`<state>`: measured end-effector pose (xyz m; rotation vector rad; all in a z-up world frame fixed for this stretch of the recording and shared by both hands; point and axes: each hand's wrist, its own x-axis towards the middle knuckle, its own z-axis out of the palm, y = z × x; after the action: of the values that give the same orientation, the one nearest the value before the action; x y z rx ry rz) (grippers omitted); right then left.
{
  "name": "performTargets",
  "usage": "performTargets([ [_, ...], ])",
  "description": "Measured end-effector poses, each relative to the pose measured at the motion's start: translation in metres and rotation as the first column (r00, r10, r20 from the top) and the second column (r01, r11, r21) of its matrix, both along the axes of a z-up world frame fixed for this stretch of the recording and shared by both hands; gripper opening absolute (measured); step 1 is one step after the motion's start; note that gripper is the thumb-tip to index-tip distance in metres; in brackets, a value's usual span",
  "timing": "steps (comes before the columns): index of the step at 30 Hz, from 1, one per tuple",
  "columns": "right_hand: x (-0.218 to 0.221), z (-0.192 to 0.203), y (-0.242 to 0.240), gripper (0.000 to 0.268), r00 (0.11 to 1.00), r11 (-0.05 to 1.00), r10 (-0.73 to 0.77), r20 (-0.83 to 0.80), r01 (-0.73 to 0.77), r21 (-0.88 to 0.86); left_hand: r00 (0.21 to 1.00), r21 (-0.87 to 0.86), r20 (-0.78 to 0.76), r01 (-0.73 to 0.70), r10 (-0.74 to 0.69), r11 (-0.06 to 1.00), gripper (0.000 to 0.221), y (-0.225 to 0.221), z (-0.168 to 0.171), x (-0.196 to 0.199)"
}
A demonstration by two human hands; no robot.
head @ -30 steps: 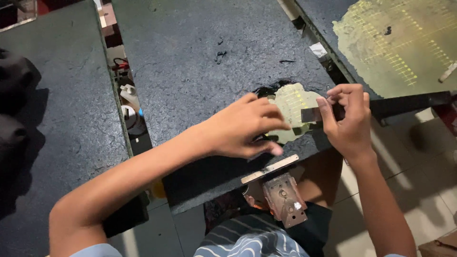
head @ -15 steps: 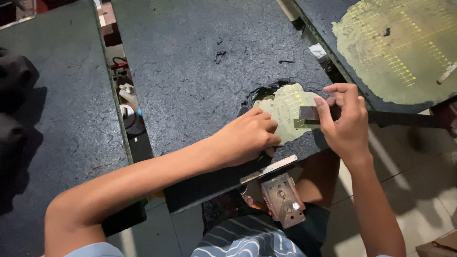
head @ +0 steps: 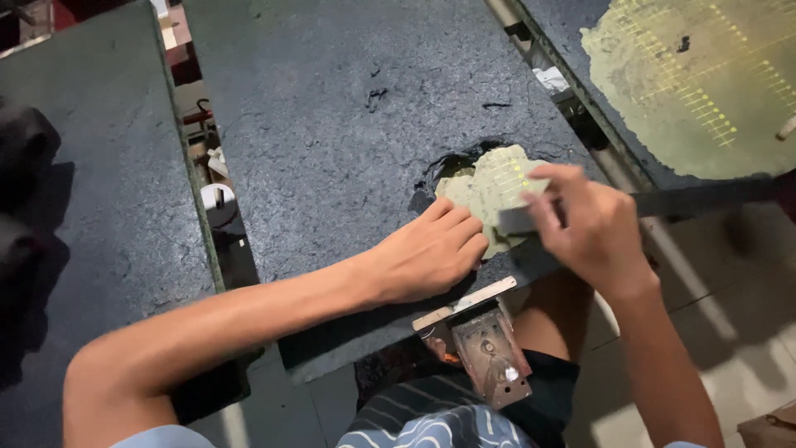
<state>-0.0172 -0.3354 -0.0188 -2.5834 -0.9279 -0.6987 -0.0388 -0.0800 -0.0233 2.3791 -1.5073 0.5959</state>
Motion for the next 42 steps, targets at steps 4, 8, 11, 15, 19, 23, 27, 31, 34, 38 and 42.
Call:
performTargets([
  [4,-0.007,0.011,0.035,0.024,0.998,0.999,-0.053,0.043,0.053,0.015,0.991,-0.153,0.128,0.052,-0.032,0.987,0.021,-0.001,-0.014,0.003],
  [8,-0.008,0.02,0.049,0.021,0.994,0.995,0.103,-0.038,-0.103,-0.002,0.99,-0.236,0.144,0.039,-0.005,0.971,0.024,0.0,-0.002,-0.003],
  [11,-0.007,0.013,0.044,0.015,0.988,0.99,0.139,-0.073,-0.139,0.01,0.989,-0.259,0.148,0.027,0.012,0.965,0.024,0.001,0.0,-0.005],
  [15,-0.003,0.012,0.037,0.013,0.985,0.988,0.156,-0.076,-0.156,0.01,0.994,-0.309,0.106,0.017,0.016,0.951,0.024,0.0,-0.001,-0.005],
  [19,0.006,0.015,0.033,0.016,0.966,0.979,0.206,-0.158,-0.201,0.046,1.0,-0.352,0.019,0.003,0.004,0.936,0.019,0.002,-0.005,-0.004],
  [23,0.013,0.019,0.032,0.018,0.946,0.967,0.252,-0.201,-0.239,0.09,0.987,-0.341,-0.157,-0.028,-0.027,0.94,0.012,0.01,-0.002,-0.004],
  [27,0.013,0.018,0.03,0.01,0.96,0.98,0.191,-0.204,-0.173,0.104,0.943,-0.302,-0.325,-0.033,-0.071,0.953,0.013,0.013,0.002,-0.001],
  [31,0.003,0.016,0.036,0.013,0.986,0.994,0.101,-0.133,-0.097,0.041,0.79,-0.361,-0.589,-0.069,-0.17,0.93,0.007,0.019,0.015,0.002],
  [34,-0.009,0.019,0.039,0.01,0.996,0.992,0.034,0.078,-0.025,-0.122,0.698,-0.399,-0.695,-0.174,-0.173,0.9,0.043,0.025,0.03,0.005],
  [38,-0.016,0.018,0.027,0.008,0.987,0.962,-0.08,0.142,0.113,-0.25,0.685,-0.222,-0.692,0.095,-0.226,0.97,0.03,0.034,0.042,0.012],
  [42,-0.012,0.021,0.018,0.013,0.992,0.964,-0.064,0.112,0.091,-0.25,0.628,0.132,-0.778,0.117,0.03,0.984,0.037,0.033,0.062,0.012],
])
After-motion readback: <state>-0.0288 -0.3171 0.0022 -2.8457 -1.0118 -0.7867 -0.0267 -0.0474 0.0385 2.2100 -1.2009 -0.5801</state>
